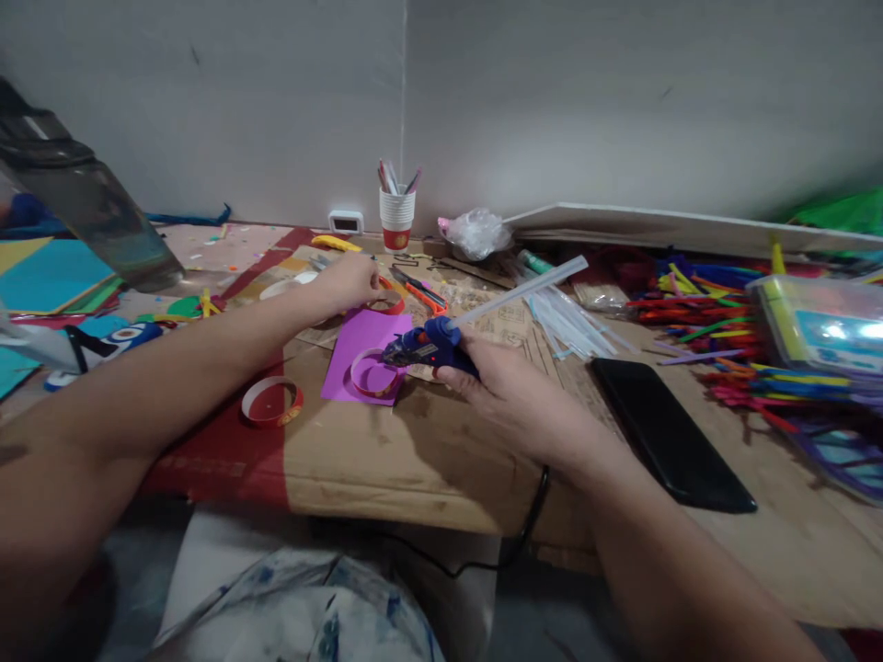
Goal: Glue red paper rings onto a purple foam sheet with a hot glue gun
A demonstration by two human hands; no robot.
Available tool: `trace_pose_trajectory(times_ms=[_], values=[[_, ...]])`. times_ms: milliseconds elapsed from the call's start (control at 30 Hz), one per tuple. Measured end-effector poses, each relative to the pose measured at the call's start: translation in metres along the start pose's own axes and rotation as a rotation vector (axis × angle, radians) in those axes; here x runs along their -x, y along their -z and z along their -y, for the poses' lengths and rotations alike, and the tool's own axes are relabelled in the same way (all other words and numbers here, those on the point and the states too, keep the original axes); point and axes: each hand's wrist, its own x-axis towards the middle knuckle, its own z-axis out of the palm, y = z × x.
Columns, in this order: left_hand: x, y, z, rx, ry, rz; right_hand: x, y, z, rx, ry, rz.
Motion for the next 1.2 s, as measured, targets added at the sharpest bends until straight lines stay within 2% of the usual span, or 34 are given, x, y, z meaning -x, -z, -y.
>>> trace_pose_trajectory(times_ms=[200, 367, 433, 633, 700, 767, 800, 867, 967, 1067, 1200], values=[[0.008, 0.009, 0.004, 0.085, 0.046, -0.004, 0.0, -0.002, 0.003, 0.016, 0.004, 0.003], [0.015, 0.028, 0.008, 0.108, 0.114, -0.167, 0.001, -0.003, 0.005, -0.011, 0.007, 0.018], [0.016, 0.035, 0.013, 0.073, 0.161, -0.187, 0.002, -0.003, 0.005, -0.012, 0.016, 0.009], [0.013, 0.033, 0.028, 0.006, 0.205, -0.089, 0.001, -0.005, 0.005, 0.011, -0.01, 0.022], [0.017, 0.03, 0.029, 0.03, 0.18, -0.111, 0.001, -0.006, 0.005, 0.004, -0.005, 0.01], [0.025, 0.03, 0.028, 0.117, 0.068, -0.133, 0.001, -0.006, 0.005, -0.014, 0.004, -0.003], [0.032, 0.032, 0.027, 0.182, -0.03, -0.102, 0.002, -0.006, 0.004, -0.025, 0.006, -0.006], [0.049, 0.037, 0.024, 0.316, -0.226, 0.088, 0.002, -0.006, 0.004, -0.041, 0.003, -0.012], [0.074, 0.039, 0.02, 0.431, -0.354, 0.249, 0.002, -0.005, 0.004, -0.047, 0.006, -0.024], [0.088, 0.031, 0.019, 0.526, -0.358, 0.366, 0.003, -0.005, 0.002, -0.048, 0.017, -0.031], [0.091, 0.009, 0.021, 0.656, -0.319, 0.364, 0.004, -0.005, 0.0, -0.034, 0.003, -0.027]])
